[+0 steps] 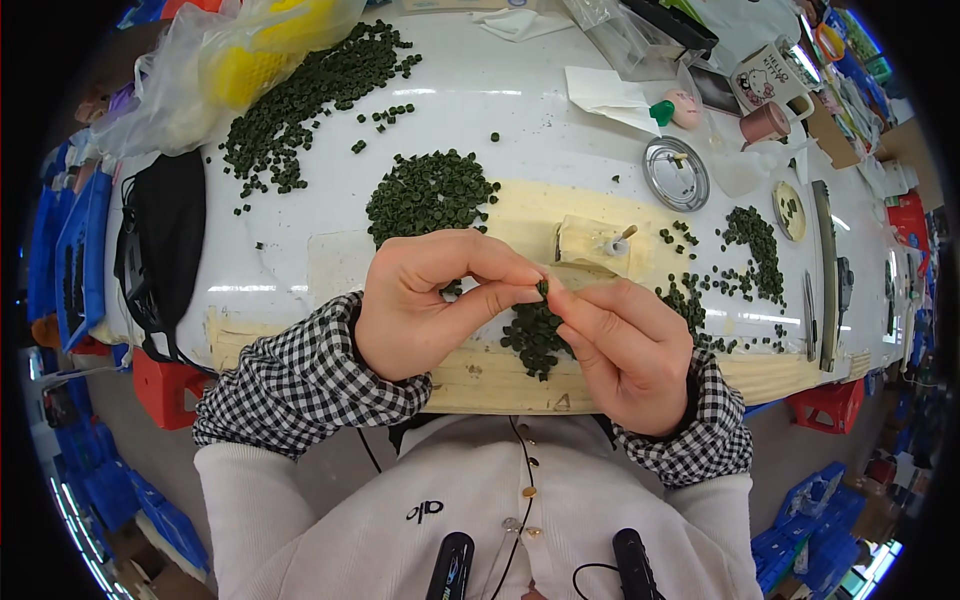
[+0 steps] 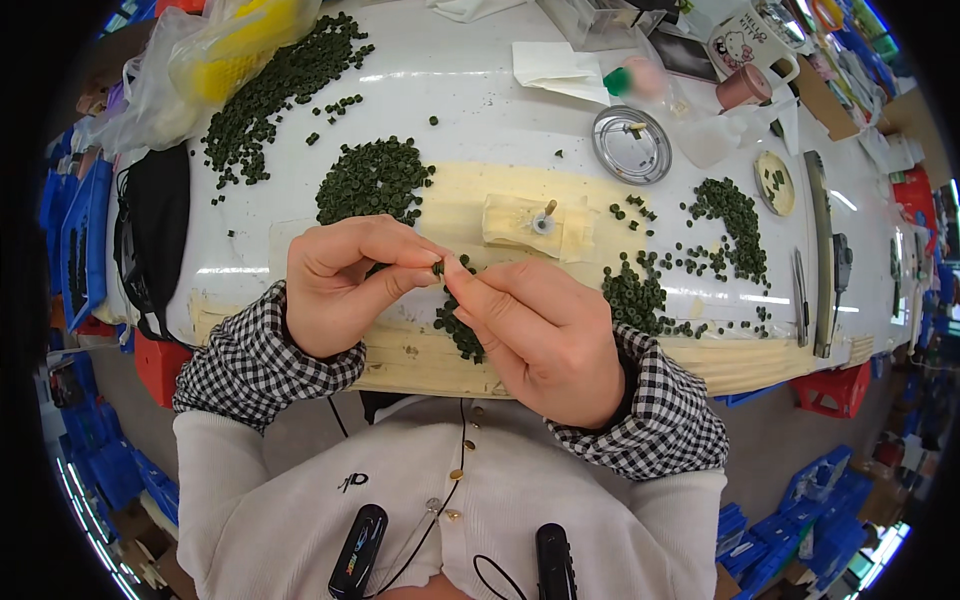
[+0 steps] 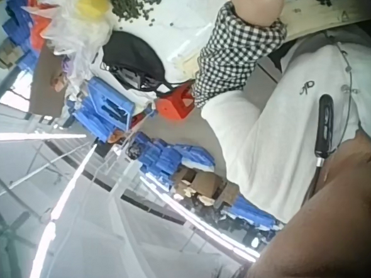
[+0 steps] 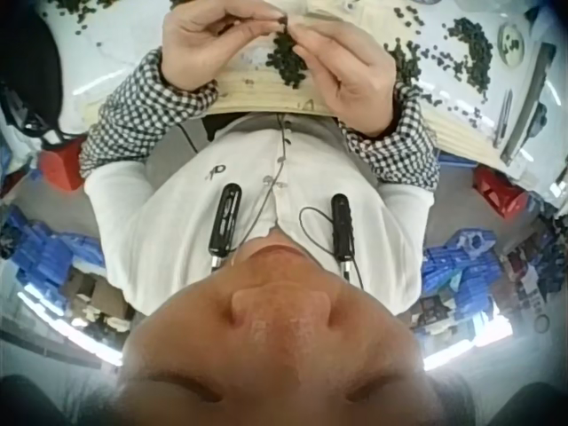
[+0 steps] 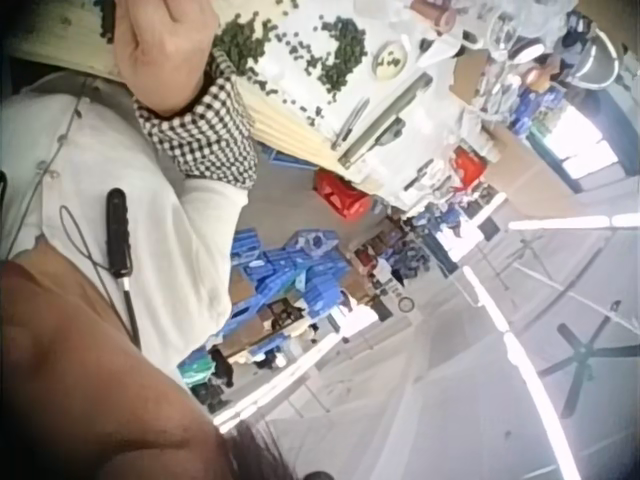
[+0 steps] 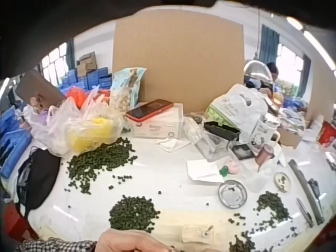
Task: Inspecting and sorting small green plastic toy components on a workbench.
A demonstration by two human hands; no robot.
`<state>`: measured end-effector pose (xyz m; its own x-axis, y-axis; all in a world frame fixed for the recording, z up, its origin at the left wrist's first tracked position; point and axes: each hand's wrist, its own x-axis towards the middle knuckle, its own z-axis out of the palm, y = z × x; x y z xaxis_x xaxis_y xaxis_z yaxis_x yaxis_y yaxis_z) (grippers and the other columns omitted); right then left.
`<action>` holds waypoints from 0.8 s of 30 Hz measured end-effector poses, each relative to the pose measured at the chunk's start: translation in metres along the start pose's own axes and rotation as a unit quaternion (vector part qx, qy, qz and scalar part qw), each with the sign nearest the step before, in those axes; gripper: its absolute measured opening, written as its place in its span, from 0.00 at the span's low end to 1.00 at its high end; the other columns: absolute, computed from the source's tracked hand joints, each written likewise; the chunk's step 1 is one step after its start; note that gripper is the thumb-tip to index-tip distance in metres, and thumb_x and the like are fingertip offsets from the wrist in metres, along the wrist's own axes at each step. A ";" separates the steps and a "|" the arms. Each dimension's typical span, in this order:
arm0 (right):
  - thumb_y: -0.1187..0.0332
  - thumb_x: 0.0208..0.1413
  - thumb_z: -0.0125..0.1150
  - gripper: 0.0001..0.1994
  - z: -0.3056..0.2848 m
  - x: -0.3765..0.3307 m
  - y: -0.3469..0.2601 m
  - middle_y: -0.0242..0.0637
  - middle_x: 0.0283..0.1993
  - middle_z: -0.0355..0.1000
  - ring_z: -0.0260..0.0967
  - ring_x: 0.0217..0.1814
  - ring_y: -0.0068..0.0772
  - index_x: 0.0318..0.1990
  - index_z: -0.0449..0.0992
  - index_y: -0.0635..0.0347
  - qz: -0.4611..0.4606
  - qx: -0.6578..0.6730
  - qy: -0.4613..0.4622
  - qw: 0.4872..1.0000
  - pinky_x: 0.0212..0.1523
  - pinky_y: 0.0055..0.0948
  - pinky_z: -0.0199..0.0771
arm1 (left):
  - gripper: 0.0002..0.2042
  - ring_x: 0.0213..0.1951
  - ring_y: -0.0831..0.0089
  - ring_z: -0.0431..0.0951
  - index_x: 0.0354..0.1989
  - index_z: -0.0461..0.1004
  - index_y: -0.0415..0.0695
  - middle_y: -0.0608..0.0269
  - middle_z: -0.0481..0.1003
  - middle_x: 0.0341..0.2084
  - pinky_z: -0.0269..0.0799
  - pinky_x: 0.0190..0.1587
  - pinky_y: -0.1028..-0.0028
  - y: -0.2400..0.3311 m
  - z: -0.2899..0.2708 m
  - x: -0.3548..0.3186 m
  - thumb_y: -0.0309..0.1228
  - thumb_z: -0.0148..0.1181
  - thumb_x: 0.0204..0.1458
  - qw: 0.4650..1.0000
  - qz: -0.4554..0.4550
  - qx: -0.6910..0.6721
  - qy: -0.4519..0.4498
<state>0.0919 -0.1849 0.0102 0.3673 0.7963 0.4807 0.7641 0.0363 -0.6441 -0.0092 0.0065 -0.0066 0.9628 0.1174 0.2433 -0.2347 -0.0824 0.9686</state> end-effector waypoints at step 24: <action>0.78 0.40 0.66 0.08 -0.027 -0.039 0.023 0.36 0.28 0.68 0.64 0.34 0.39 0.29 0.73 0.63 0.076 -0.234 -0.008 0.969 0.35 0.35 0.65 | 0.06 0.31 0.66 0.71 0.31 0.77 0.38 0.62 0.73 0.26 0.66 0.35 0.72 0.005 -0.030 0.021 0.20 0.65 0.43 0.900 0.089 0.427 0.015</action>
<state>0.1099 -0.2314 -0.0073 0.4891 0.7806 0.3892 0.8600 -0.3570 -0.3647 0.0062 0.0379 0.0048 0.9128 0.0532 0.4050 -0.1841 -0.8316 0.5240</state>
